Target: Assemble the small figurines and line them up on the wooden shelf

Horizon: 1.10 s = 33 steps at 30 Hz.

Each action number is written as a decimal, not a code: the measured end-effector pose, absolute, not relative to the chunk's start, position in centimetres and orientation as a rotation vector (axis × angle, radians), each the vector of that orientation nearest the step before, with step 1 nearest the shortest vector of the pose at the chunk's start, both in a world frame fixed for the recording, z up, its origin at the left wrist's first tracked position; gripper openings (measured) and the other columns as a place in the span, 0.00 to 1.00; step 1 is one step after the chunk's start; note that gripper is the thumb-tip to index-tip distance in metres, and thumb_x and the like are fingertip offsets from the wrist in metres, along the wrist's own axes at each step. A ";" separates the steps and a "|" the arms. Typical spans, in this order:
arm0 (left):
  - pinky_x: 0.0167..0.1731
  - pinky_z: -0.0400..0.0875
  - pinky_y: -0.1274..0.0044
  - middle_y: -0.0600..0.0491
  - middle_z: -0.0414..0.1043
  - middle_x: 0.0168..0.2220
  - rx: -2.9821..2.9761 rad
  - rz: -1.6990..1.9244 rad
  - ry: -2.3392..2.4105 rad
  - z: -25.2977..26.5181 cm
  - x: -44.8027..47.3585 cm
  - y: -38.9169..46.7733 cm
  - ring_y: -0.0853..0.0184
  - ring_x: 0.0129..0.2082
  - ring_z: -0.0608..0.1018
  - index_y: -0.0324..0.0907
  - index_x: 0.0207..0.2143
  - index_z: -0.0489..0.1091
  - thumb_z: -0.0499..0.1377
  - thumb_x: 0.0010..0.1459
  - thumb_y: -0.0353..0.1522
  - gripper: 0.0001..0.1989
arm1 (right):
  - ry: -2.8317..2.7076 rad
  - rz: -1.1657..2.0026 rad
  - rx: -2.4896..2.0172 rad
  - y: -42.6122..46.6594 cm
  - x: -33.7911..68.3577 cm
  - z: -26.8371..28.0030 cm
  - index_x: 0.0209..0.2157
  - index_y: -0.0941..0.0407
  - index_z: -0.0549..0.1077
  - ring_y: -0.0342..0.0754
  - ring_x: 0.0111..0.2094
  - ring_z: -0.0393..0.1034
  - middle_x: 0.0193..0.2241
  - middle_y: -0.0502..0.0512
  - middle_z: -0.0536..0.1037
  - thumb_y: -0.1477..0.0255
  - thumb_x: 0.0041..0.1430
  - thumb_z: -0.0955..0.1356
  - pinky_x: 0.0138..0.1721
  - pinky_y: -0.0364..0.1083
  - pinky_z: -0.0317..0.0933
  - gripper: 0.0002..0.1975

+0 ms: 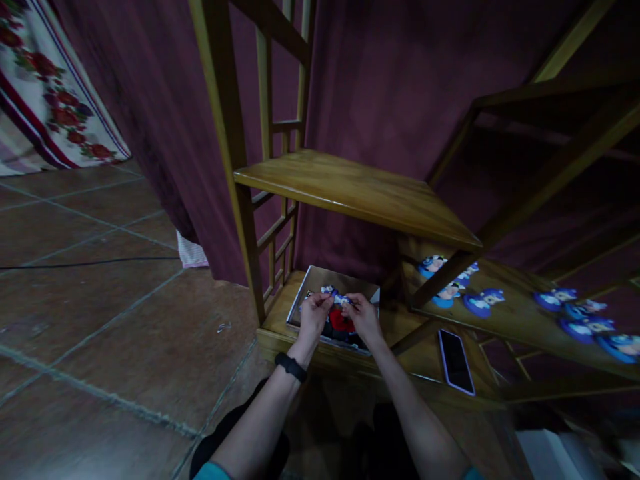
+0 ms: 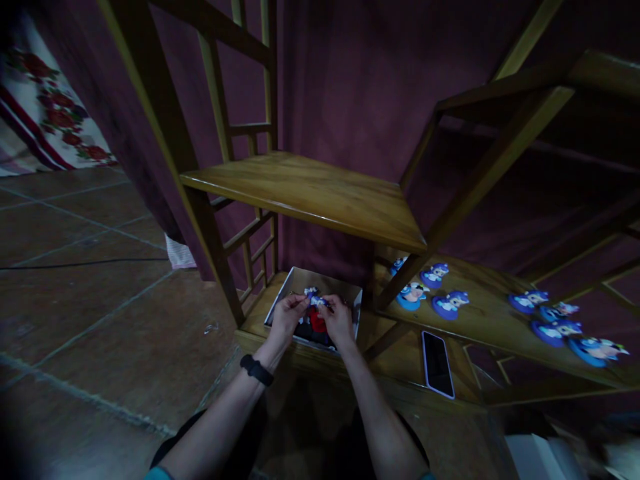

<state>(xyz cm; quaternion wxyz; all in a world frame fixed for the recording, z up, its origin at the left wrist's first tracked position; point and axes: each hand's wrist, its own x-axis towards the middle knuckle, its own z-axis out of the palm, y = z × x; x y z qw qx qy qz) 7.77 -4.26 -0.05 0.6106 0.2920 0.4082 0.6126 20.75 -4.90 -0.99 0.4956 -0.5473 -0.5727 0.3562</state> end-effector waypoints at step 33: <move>0.32 0.70 0.73 0.51 0.73 0.24 0.486 1.426 0.905 0.2 7.8 -5.3 0.68 0.25 0.74 0.35 0.25 0.72 0.69 0.31 0.37 0.18 | -1.849 0.429 -1.331 -6.2 20.3 2.1 0.40 0.53 0.69 0.48 0.39 0.68 0.37 0.53 0.72 0.74 0.57 0.62 0.42 0.45 0.61 0.10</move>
